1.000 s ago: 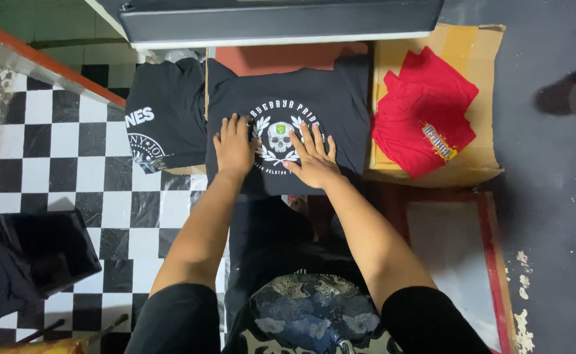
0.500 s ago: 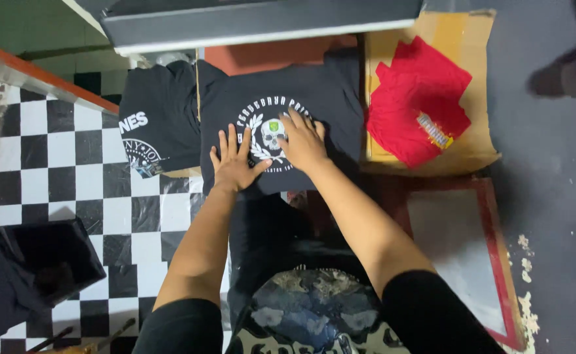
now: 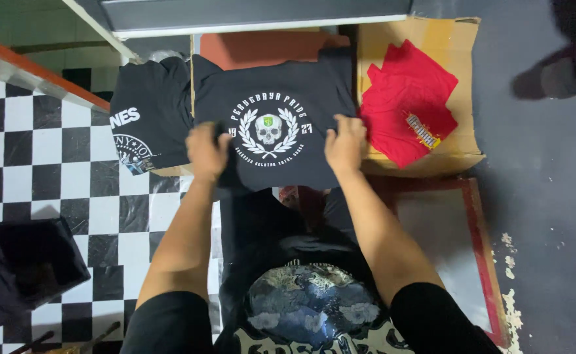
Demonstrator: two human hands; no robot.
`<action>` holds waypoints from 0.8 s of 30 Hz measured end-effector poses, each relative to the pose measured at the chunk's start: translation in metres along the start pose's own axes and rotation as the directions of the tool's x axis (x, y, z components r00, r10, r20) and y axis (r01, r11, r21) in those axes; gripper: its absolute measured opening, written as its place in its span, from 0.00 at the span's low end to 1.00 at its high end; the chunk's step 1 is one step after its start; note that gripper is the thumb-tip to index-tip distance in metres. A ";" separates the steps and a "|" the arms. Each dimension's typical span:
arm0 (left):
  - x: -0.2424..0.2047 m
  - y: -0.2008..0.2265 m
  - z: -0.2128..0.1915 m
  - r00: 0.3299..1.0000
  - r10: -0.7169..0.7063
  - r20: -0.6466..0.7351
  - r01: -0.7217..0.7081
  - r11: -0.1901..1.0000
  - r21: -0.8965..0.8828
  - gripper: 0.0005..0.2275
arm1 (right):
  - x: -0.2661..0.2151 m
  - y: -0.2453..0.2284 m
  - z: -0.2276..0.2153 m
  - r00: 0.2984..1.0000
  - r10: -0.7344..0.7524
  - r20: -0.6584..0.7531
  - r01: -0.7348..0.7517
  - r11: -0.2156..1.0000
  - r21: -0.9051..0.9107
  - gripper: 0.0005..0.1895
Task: The person places a black t-shirt on a heat press machine, aligns the design, and closes the press to apply heat. They then open the press, remove the t-shirt, and fold it before placing it on a pile.
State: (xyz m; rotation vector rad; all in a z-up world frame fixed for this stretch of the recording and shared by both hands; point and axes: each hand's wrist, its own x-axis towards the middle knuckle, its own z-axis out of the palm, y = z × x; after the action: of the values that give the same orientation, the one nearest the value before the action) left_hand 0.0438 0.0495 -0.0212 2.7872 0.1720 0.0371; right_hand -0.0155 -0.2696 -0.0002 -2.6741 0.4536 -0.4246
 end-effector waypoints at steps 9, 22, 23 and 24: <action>0.019 -0.115 0.026 0.916 -0.385 0.113 0.398 0.907 -0.135 0.13 | 0.003 0.097 0.071 0.921 0.349 0.172 -0.381 0.899 0.214 0.08; -0.027 -0.072 -0.008 0.910 -0.325 0.258 0.383 0.897 -0.220 0.23 | -0.009 0.096 0.055 0.805 0.396 0.442 -0.477 0.875 0.084 0.23; -0.028 -0.073 -0.007 0.902 -0.335 0.272 0.399 0.887 -0.232 0.24 | -0.010 0.093 0.050 0.794 0.391 0.465 -0.486 0.868 0.101 0.23; -0.029 -0.075 -0.006 0.894 -0.344 0.287 0.416 0.876 -0.244 0.25 | -0.010 0.089 0.044 0.784 0.385 0.487 -0.497 0.860 0.118 0.23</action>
State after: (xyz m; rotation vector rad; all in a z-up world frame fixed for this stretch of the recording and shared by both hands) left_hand 0.0061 0.1176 -0.0417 2.3812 0.6035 -0.3379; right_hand -0.0316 -0.3290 -0.0790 -2.2224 0.8020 0.2666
